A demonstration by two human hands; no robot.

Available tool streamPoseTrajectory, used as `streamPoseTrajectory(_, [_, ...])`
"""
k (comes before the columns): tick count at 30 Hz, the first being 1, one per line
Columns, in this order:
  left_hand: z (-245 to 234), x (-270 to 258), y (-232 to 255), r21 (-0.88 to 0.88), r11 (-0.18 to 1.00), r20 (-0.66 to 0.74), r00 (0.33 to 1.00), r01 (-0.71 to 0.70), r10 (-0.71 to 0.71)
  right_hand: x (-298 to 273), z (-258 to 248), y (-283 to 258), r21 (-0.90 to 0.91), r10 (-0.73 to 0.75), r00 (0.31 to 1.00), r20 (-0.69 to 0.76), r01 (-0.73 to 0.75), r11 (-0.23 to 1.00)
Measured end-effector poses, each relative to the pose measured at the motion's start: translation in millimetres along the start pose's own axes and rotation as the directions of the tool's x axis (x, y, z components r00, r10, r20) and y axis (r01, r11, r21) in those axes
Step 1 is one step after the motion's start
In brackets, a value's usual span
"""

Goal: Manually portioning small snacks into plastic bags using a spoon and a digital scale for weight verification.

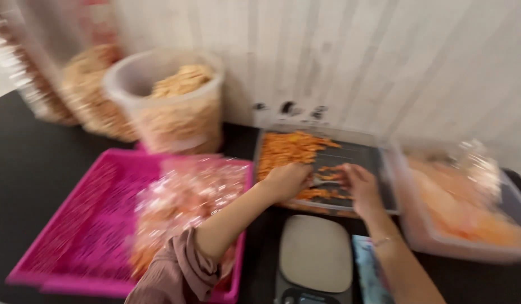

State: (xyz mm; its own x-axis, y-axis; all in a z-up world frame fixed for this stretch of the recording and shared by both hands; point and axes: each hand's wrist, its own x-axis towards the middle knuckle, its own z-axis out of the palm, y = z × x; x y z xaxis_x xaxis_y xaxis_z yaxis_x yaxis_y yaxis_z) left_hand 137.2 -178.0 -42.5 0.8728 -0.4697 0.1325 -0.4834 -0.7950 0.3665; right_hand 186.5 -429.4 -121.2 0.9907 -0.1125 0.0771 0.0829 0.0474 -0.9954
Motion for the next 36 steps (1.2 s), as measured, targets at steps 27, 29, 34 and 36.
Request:
streamPoseTrajectory(27, [51, 61, 53, -0.295, 0.942, 0.212, 0.972, 0.159, -0.097, -4, -205, -145, -0.564, -0.156, 0.981, -0.111, 0.067, 0.823])
streamPoseTrajectory(29, [49, 62, 56, -0.291, 0.942, 0.222, 0.969, 0.169, -0.105, 16, -235, -138, -0.684, -0.142, 0.984, -0.111, 0.028, 0.729])
streamPoseTrajectory(34, [51, 66, 55, -0.291, 0.940, 0.246, 0.963, 0.180, -0.109, 61, -292, -94, -0.839, -0.124, 0.984, -0.131, -0.043, 0.542])
streamPoseTrajectory(36, [48, 65, 55, -0.280, 0.940, 0.275, 0.954, 0.196, -0.118, 71, -299, -82, -0.889, -0.073, 0.988, -0.138, -0.091, 0.448])
